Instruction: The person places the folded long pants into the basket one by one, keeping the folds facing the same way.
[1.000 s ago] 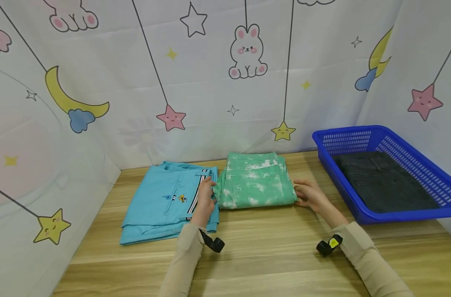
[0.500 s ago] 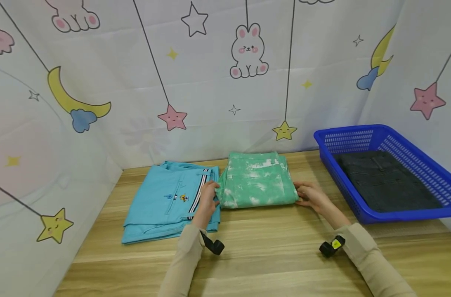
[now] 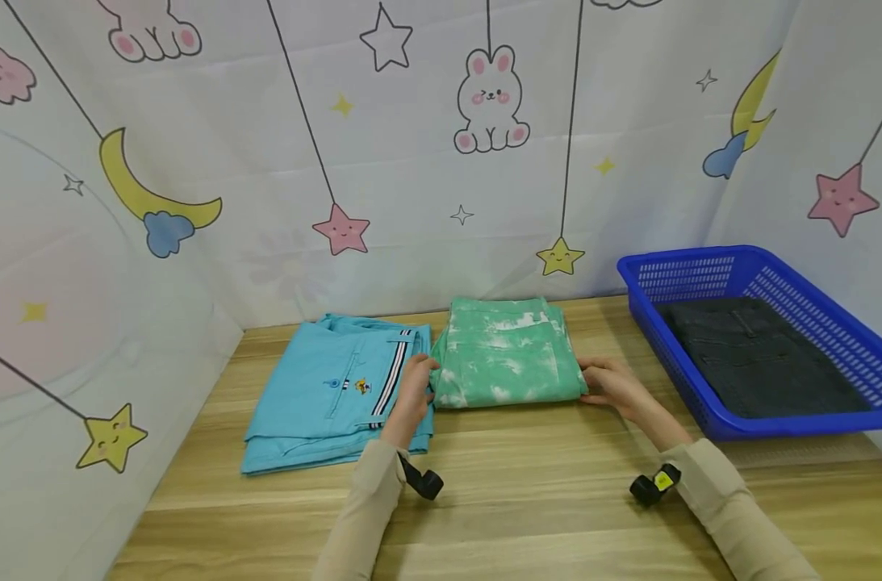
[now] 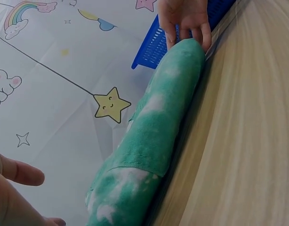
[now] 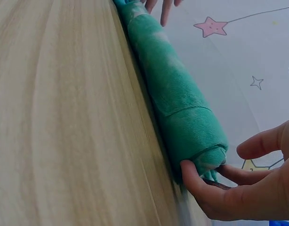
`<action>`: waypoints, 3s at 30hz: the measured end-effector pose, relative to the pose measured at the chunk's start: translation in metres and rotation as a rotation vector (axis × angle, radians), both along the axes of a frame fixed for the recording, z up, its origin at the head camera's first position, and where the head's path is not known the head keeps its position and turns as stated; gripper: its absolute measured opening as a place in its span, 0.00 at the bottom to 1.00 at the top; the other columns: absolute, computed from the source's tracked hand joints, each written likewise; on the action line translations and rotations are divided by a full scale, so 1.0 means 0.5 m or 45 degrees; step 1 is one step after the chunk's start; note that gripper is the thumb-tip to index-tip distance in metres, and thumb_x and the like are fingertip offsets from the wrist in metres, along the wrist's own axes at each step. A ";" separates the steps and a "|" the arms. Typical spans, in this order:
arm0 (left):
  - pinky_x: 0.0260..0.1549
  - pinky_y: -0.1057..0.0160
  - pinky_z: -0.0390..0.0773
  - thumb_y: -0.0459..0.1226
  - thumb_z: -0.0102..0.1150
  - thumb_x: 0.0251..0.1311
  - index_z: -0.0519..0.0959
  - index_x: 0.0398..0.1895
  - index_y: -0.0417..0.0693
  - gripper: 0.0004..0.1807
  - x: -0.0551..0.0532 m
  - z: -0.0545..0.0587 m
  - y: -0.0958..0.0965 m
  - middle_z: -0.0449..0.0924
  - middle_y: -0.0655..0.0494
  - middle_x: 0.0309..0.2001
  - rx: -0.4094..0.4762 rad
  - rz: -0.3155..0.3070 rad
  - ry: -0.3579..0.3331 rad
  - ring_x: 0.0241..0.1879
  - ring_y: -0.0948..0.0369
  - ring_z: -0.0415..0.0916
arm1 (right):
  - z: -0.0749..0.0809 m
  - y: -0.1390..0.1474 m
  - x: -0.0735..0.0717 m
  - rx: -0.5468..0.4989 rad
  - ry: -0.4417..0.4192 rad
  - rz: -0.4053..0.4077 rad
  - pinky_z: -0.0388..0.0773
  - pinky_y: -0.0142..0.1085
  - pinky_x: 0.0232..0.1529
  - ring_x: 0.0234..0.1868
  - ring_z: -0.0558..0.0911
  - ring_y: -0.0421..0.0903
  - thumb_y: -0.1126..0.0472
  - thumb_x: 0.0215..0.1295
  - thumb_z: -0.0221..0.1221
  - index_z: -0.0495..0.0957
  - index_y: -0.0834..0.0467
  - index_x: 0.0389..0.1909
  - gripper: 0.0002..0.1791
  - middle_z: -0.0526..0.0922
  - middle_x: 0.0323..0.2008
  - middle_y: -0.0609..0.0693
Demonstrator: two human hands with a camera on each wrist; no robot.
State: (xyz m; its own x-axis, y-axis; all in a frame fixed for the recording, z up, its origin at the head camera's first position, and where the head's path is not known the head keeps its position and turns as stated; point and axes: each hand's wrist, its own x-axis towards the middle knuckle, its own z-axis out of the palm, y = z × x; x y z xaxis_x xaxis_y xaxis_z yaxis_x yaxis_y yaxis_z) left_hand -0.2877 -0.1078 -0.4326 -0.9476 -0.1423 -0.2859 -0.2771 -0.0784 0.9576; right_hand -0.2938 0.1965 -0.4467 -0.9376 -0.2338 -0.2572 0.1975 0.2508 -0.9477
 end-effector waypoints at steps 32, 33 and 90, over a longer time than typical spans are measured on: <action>0.30 0.59 0.55 0.33 0.39 0.59 0.48 0.67 0.37 0.31 0.011 0.007 -0.012 0.44 0.34 0.66 0.031 -0.176 -0.050 0.46 0.47 0.57 | 0.010 0.007 0.014 -0.002 0.024 0.116 0.76 0.43 0.48 0.41 0.75 0.40 0.65 0.65 0.38 0.47 0.75 0.64 0.29 0.55 0.60 0.74; 0.31 0.58 0.55 0.32 0.39 0.59 0.47 0.67 0.35 0.31 0.013 0.009 -0.014 0.43 0.33 0.66 0.047 -0.190 -0.050 0.48 0.45 0.56 | 0.011 0.008 0.015 0.000 0.031 0.122 0.76 0.43 0.48 0.42 0.75 0.40 0.65 0.65 0.39 0.46 0.75 0.64 0.29 0.54 0.60 0.74; 0.51 0.38 0.64 0.32 0.37 0.62 0.48 0.66 0.33 0.29 0.110 -0.006 -0.020 0.42 0.26 0.63 0.065 -0.379 -0.079 0.58 0.30 0.53 | 0.007 0.058 0.114 -0.012 0.010 0.215 0.77 0.40 0.44 0.45 0.76 0.45 0.63 0.67 0.41 0.46 0.77 0.63 0.29 0.54 0.59 0.75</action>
